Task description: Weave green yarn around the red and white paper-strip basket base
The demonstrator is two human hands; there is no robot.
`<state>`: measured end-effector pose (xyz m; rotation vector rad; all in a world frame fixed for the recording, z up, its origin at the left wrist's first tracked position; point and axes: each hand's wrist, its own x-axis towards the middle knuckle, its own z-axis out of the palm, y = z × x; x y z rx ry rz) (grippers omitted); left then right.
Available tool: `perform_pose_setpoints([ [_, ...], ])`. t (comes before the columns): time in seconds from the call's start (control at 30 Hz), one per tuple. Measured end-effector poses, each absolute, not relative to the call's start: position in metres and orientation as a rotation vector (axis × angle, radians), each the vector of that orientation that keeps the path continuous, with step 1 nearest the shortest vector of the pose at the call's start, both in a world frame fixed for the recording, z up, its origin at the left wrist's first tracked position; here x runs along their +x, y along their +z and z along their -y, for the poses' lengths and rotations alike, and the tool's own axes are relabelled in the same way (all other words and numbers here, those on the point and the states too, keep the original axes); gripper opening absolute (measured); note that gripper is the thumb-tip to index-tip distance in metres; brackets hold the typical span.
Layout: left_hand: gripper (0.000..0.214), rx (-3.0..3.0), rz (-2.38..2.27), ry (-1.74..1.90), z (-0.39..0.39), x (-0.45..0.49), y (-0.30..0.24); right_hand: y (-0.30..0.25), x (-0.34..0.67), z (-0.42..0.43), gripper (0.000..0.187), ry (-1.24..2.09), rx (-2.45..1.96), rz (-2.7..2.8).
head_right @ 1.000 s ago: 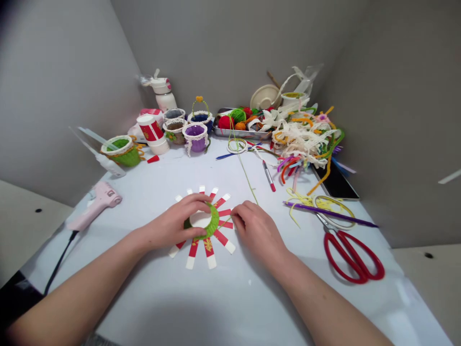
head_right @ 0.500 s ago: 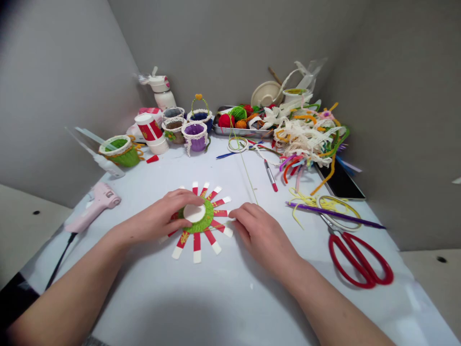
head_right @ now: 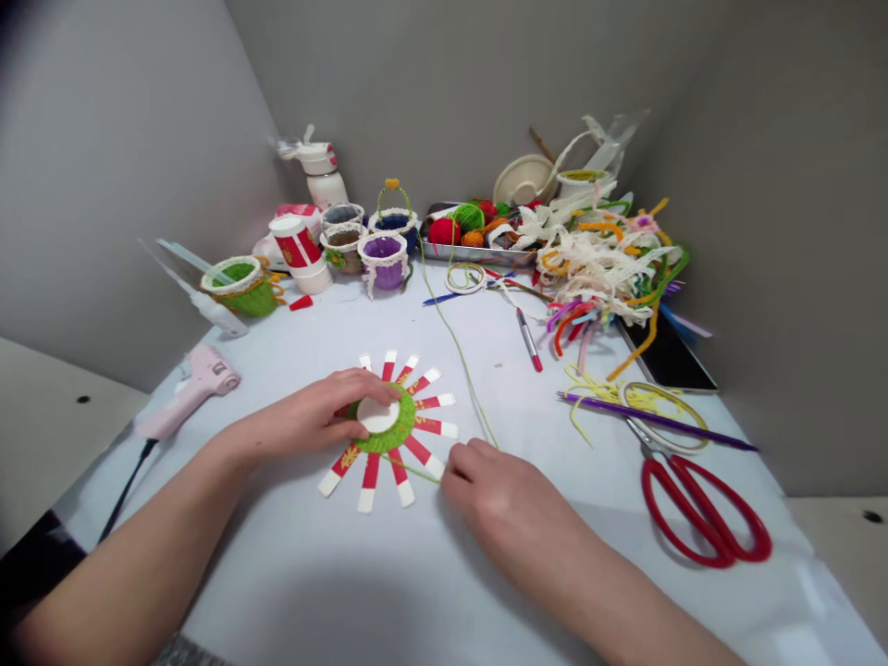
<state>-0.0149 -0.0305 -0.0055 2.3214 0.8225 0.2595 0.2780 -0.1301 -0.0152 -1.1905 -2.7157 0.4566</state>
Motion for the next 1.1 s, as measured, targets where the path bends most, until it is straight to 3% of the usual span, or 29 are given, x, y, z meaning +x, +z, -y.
perform_pose_setpoints([
  [0.4, 0.045, 2.312, -0.825, 0.248, 0.031, -0.015, -0.003, -0.010, 0.282, 0.129, 0.027, 0.523, -1.301, 2.674],
  [0.77, 0.044, 2.277, -0.829, 0.268, 0.031, -0.014, -0.003, -0.022, 0.280, 0.129, 0.031, 0.189, -1.316, 2.686],
  [1.1, 0.044, 2.292, -0.727, 0.311, 0.031, -0.013, -0.007, -0.037, 0.275, 0.093, 0.027, 0.312, -1.455, 2.357],
])
